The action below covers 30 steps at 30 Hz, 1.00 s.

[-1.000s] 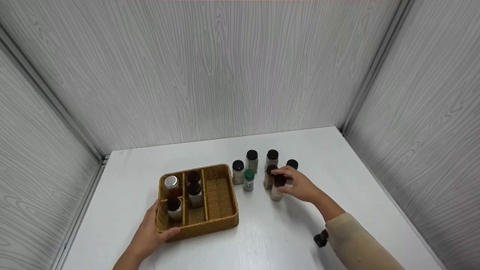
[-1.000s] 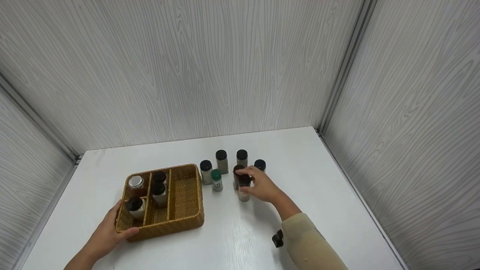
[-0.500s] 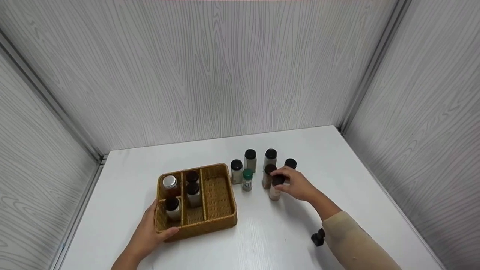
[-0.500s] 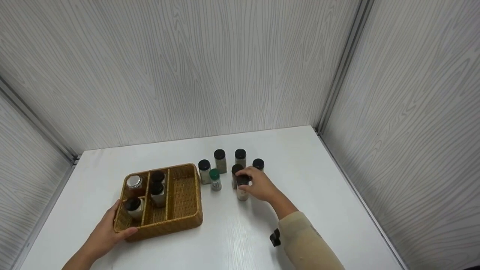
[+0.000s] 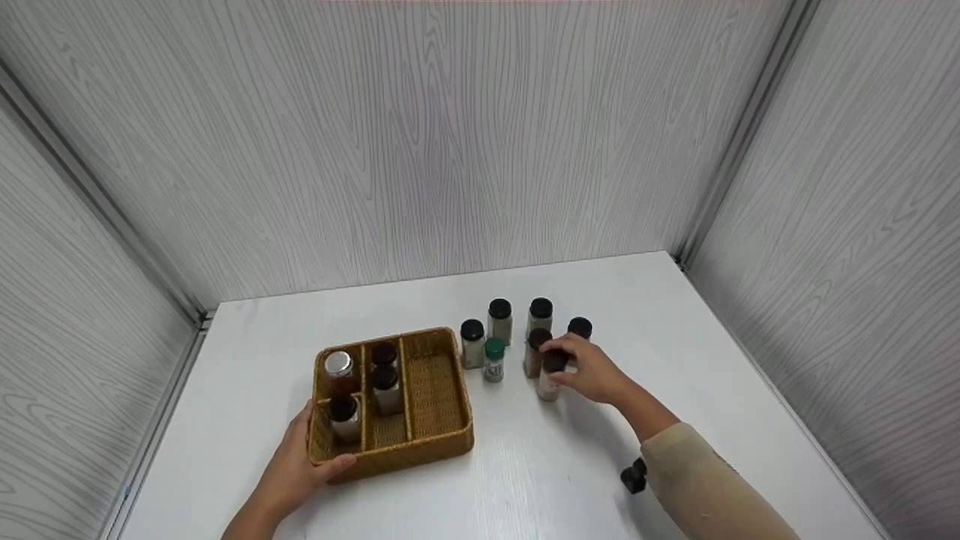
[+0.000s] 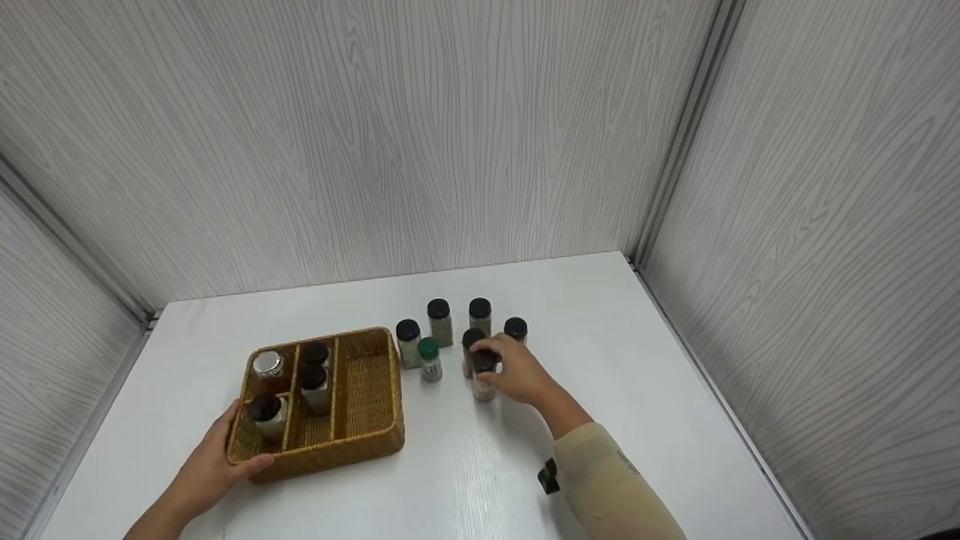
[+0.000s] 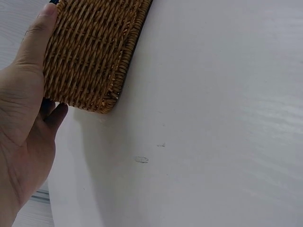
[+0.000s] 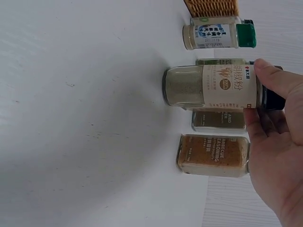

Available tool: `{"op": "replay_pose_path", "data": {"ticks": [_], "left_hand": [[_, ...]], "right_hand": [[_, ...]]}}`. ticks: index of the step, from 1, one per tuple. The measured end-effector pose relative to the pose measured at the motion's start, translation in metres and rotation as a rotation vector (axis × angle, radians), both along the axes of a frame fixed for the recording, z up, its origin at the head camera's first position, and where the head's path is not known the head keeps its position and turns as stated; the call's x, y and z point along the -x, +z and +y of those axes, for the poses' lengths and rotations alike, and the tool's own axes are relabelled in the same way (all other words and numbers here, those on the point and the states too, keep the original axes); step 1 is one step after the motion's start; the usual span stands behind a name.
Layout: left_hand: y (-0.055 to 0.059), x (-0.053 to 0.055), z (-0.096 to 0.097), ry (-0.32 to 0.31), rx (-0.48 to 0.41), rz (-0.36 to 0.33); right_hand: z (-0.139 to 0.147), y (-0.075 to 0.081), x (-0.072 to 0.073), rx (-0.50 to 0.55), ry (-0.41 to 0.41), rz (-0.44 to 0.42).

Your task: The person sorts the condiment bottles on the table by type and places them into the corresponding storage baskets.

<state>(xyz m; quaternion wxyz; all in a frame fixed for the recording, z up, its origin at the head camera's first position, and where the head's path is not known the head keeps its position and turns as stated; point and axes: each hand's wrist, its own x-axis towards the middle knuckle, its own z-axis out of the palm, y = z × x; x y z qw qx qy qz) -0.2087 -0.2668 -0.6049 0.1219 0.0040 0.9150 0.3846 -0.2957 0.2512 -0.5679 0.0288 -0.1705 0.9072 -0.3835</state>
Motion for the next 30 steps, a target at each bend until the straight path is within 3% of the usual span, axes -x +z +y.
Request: {"op": "replay_pose_path", "data": {"ticks": [6, 30], "left_hand": [[-0.0003, 0.0014, -0.0009, -0.005, -0.008, 0.007], [-0.0044, 0.0018, -0.0017, 0.008, -0.037, -0.019]], "right_hand": [[0.0, -0.0014, 0.0006, 0.033, -0.005, -0.015], [0.0016, 0.0023, -0.0028, -0.023, 0.01, 0.023]]}}
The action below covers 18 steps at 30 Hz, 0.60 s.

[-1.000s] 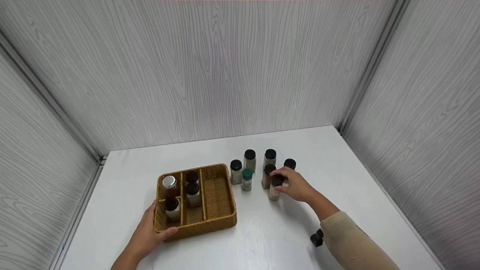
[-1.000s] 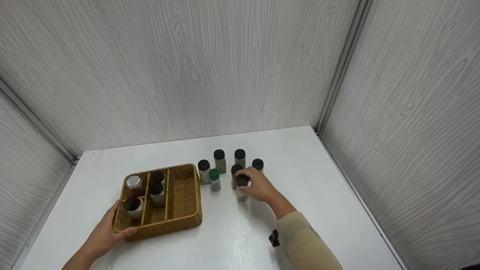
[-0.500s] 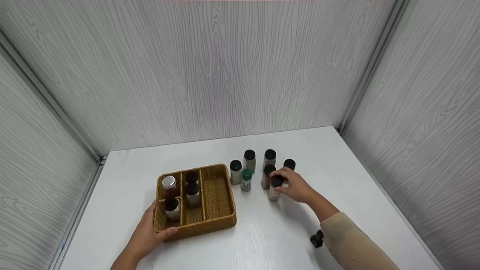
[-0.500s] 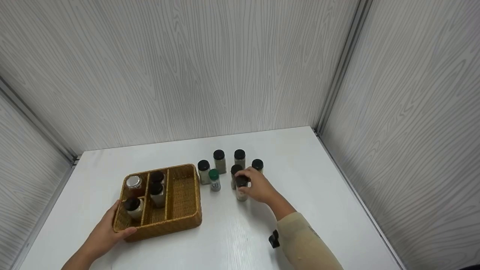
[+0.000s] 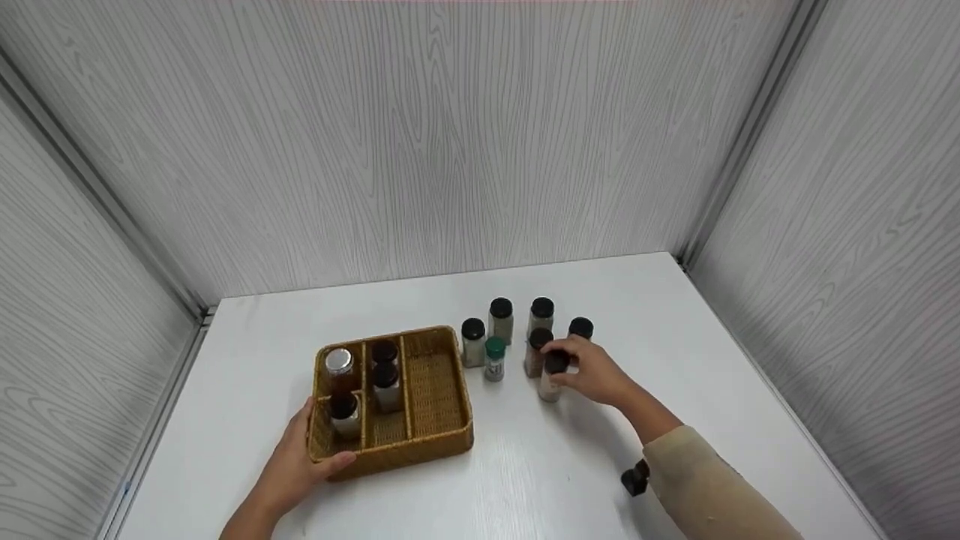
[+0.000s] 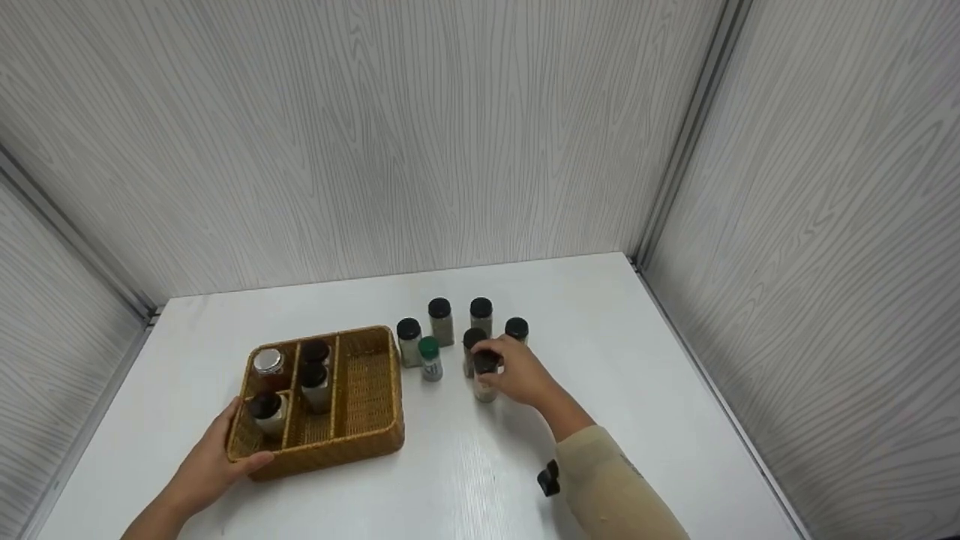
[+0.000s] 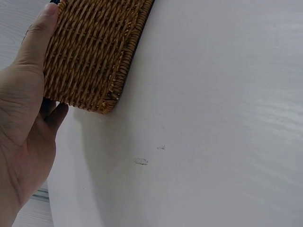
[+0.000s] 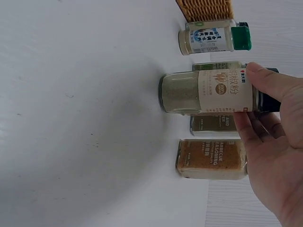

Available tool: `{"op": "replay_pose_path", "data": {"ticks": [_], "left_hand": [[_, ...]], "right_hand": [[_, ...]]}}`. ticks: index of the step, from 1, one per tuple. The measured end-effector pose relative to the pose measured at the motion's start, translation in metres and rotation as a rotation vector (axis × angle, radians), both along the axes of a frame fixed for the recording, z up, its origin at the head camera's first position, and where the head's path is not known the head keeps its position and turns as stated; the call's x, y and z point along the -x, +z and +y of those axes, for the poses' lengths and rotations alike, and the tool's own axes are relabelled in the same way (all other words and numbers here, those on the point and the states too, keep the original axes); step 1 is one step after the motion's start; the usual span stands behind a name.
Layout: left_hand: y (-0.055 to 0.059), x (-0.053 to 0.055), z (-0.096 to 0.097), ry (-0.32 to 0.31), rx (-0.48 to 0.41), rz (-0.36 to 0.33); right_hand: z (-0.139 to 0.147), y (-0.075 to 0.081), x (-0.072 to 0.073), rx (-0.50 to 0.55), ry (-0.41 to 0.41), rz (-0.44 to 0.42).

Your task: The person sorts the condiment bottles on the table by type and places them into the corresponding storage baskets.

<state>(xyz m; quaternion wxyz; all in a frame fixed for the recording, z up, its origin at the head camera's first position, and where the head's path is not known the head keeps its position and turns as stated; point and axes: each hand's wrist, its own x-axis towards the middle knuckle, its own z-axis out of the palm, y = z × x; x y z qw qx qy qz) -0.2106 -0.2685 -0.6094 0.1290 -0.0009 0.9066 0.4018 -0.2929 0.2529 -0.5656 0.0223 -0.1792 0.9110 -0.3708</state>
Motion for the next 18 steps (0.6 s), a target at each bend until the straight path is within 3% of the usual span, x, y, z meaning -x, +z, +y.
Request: {"op": "replay_pose_path", "data": {"ticks": [10, 18], "left_hand": [[0.002, 0.001, 0.001, 0.002, 0.0, -0.008], [0.002, -0.002, 0.001, 0.0, 0.016, -0.004]], "right_hand": [[0.0, 0.003, 0.0, 0.012, 0.051, -0.015], [-0.011, 0.018, -0.001, 0.057, 0.08, -0.076]]}}
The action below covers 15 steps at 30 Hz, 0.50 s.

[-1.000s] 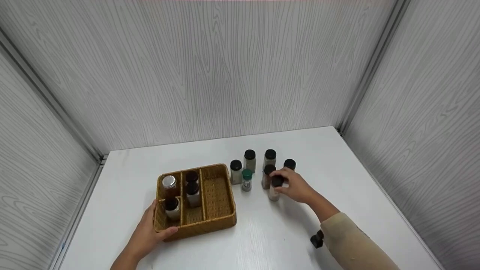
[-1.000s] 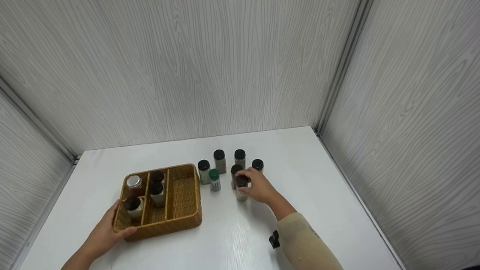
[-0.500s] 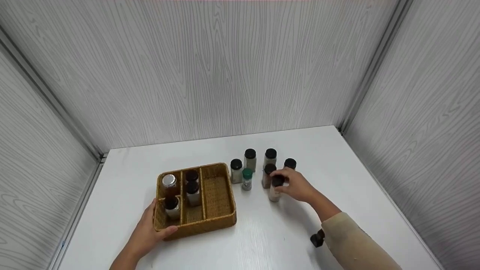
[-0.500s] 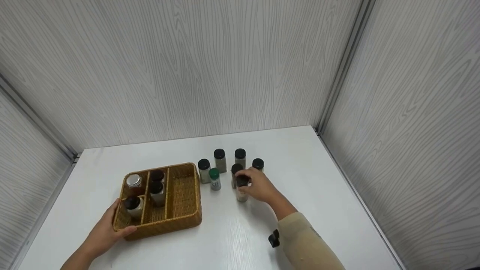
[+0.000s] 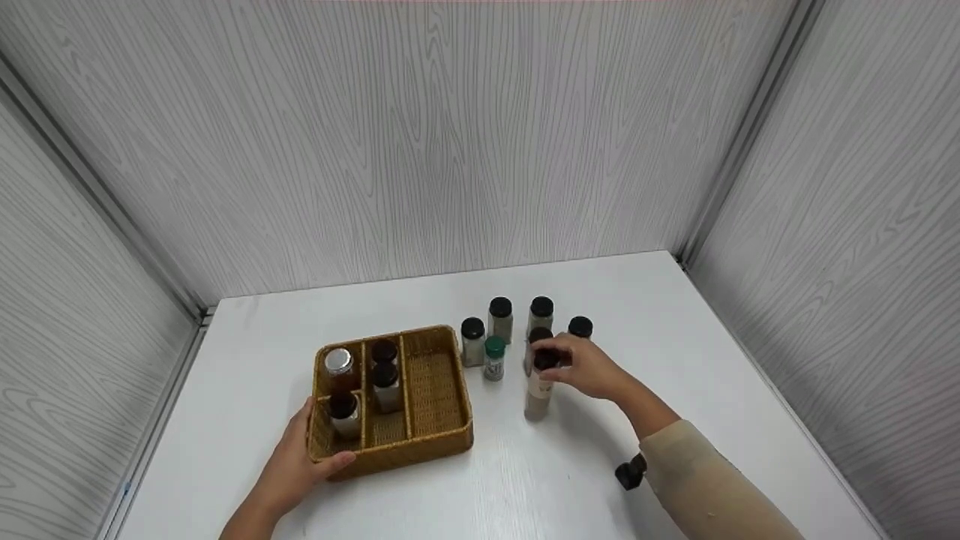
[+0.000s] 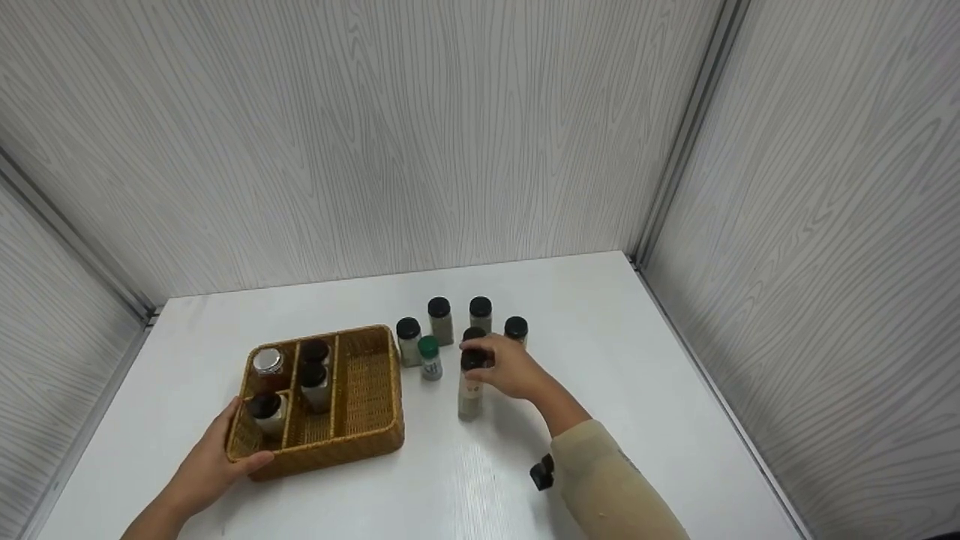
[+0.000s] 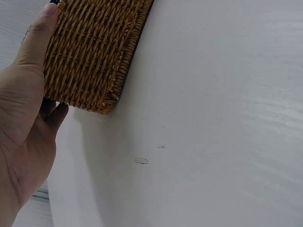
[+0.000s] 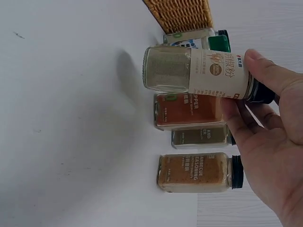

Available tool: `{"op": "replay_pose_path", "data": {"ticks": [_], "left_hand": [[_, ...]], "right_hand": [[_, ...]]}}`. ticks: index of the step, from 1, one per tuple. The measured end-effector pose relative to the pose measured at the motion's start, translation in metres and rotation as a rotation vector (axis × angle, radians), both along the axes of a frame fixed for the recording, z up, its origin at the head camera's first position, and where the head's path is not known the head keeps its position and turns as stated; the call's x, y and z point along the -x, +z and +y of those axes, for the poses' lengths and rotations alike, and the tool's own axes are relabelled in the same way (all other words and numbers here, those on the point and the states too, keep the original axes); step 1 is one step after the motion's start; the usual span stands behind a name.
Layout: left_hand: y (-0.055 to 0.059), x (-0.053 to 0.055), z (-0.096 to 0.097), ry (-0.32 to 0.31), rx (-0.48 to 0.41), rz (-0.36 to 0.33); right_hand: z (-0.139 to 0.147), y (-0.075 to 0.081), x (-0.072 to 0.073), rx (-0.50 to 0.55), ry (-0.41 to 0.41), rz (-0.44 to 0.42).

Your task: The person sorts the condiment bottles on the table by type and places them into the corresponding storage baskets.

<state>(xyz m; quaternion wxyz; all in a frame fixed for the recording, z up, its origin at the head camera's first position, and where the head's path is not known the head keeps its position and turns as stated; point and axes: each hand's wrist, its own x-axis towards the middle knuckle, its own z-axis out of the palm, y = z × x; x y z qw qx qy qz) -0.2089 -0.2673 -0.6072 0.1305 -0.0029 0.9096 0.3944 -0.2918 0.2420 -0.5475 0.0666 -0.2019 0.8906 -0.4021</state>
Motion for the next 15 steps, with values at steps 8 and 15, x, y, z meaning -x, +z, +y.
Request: {"op": "replay_pose_path", "data": {"ticks": [8, 15], "left_hand": [[0.0, -0.001, 0.0, 0.0, 0.001, 0.019], [-0.001, -0.001, 0.0, -0.002, -0.01, 0.034]], "right_hand": [[-0.017, 0.018, -0.003, -0.008, 0.039, -0.009], [-0.045, 0.03, -0.003, 0.006, 0.085, 0.004]]}}
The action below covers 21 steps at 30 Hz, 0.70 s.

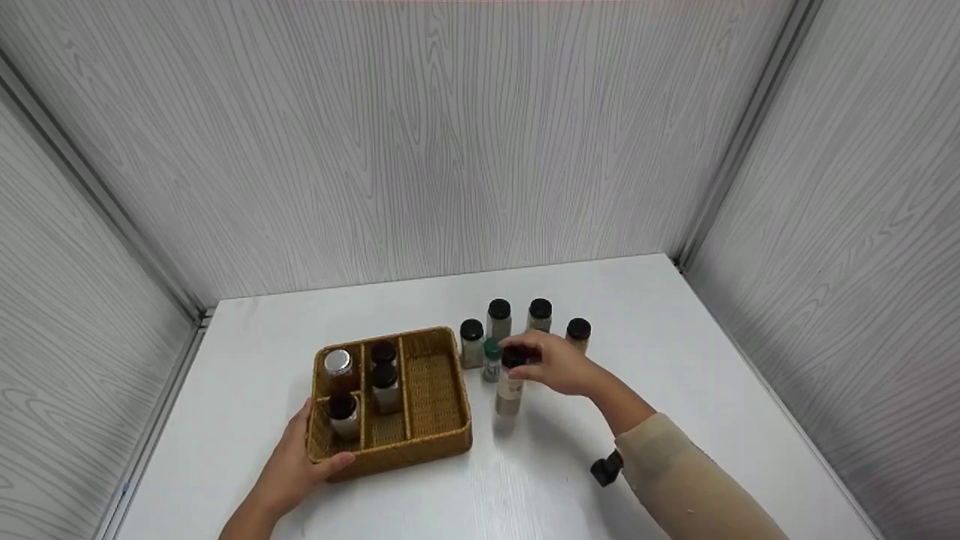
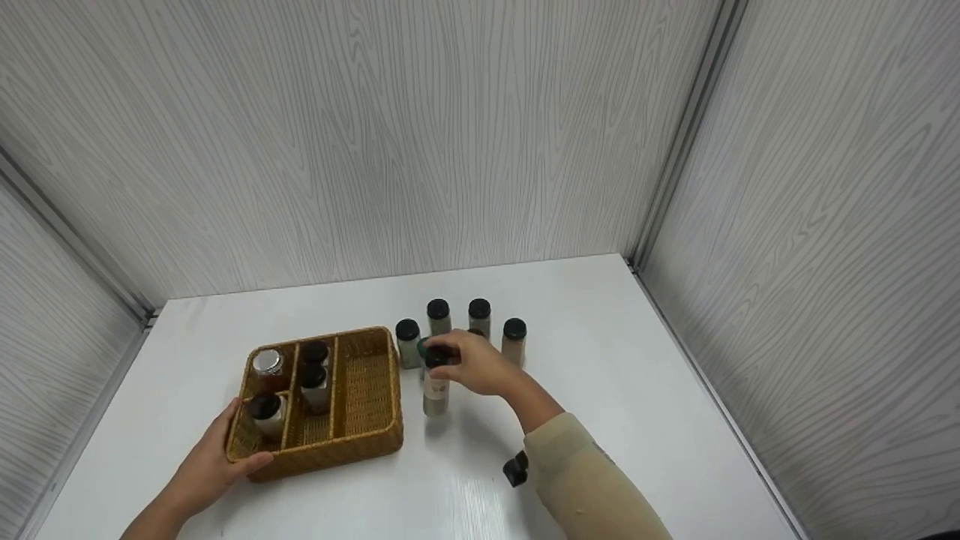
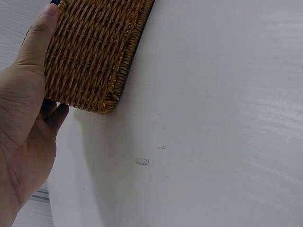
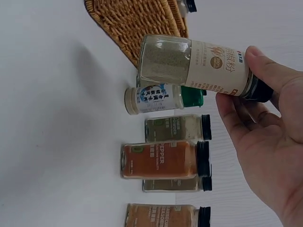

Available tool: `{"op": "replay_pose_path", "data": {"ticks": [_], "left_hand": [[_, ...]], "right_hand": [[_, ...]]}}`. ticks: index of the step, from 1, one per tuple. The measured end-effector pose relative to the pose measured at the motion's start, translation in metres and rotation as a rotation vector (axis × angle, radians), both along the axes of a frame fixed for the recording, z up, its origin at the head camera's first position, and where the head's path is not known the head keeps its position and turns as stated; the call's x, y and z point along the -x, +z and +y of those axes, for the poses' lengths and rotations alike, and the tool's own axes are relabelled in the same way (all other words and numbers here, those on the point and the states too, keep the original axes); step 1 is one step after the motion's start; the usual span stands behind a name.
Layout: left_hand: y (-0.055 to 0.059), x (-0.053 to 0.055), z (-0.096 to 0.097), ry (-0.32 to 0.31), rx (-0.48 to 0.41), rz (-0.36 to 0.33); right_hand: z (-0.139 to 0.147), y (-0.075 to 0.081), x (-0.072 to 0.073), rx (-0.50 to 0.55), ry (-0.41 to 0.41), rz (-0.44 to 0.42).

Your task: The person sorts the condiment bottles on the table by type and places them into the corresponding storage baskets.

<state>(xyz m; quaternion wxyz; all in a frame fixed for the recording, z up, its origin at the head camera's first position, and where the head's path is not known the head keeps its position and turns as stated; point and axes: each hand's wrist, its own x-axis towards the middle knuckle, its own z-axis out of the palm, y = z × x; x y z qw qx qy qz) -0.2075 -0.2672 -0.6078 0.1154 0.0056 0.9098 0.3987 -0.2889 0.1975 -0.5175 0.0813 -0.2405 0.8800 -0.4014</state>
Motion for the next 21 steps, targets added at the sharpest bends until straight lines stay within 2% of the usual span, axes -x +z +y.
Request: {"op": "replay_pose_path", "data": {"ticks": [7, 13, 21], "left_hand": [[0.0, 0.001, -0.001, 0.002, -0.007, -0.008], [-0.001, 0.001, -0.001, 0.0, -0.014, -0.017], [-0.001, 0.002, 0.0, -0.001, -0.01, -0.034]], "right_hand": [[-0.026, 0.006, 0.001, 0.021, 0.05, -0.005], [-0.043, 0.011, 0.001, -0.007, 0.079, 0.025], [-0.057, 0.023, 0.001, -0.012, 0.075, 0.06]]}}
